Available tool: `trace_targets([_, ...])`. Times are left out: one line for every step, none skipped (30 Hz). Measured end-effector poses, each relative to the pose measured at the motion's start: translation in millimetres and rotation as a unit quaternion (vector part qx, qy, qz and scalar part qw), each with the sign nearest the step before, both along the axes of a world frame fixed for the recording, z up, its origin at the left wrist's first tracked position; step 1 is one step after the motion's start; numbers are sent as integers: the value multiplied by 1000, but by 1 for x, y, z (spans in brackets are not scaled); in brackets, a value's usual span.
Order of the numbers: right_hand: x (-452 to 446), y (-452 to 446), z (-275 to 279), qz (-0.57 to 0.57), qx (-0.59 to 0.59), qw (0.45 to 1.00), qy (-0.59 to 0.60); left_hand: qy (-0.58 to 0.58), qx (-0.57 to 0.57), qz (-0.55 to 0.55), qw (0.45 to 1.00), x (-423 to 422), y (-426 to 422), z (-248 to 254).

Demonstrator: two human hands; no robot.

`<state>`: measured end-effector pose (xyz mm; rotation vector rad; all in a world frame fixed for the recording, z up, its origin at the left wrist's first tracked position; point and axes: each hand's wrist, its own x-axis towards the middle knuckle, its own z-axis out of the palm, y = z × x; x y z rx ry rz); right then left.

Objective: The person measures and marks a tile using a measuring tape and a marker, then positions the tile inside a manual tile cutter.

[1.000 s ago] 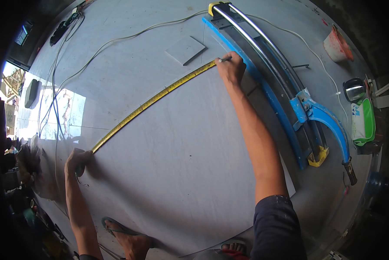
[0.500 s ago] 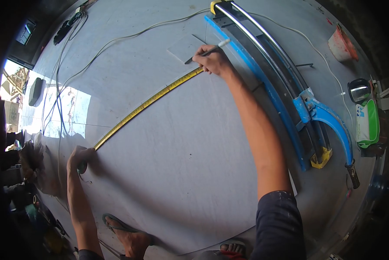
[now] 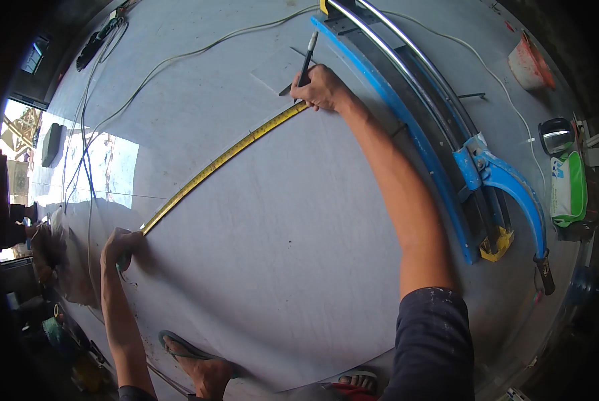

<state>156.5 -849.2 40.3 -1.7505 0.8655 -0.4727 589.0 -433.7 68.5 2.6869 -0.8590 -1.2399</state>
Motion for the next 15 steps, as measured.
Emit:
trace_targets([0, 0, -1, 1, 2, 1000, 1, 11, -16, -12, 1000, 1, 1, 0])
trace_targets([0, 0, -1, 4, -2, 1000, 4, 12, -15, -13, 1000, 0, 1, 1])
trace_targets([0, -1, -1, 7, -6, 1000, 7, 11, -7, -7, 1000, -2, 0, 4])
trace_targets([0, -1, -1, 7, -6, 1000, 7, 11, 0, 0, 1000, -3, -1, 4])
trace_targets([0, -2, -2, 6, -9, 1000, 12, 12, 0, 0, 1000, 5, 4, -5])
trace_targets([1, -2, -3, 5, -12, 1000, 16, 41, -27, 13, 999, 17, 13, -17])
trace_targets([1, -1, -4, 5, -11, 1000, 17, 71, -53, 27, 996, 28, 21, -29])
trace_targets([1, 0, -4, 7, -11, 1000, 15, 79, -66, 32, 994, 30, 22, -31])
trace_targets([1, 0, -3, 8, -13, 1000, 14, 79, -67, 32, 994, 31, 23, -33])
trace_targets([0, 0, -2, 6, -13, 1000, 15, 71, -63, 27, 995, 32, 24, -35])
trace_targets([1, 0, -2, 9, -16, 1000, 18, 64, -57, 25, 996, 31, 23, -33])
trace_targets([2, 0, -1, 13, -19, 1000, 21, 57, -53, 23, 997, 29, 23, -32])
trace_targets([3, -1, 0, 15, -21, 999, 21, 52, -51, 21, 997, 29, 23, -30])
trace_targets([2, 0, 1, 17, -15, 999, 29, 49, -49, 21, 997, 28, 22, -30])
trace_targets([2, 0, 2, 19, -11, 999, 36, 47, -48, 19, 998, 28, 22, -30])
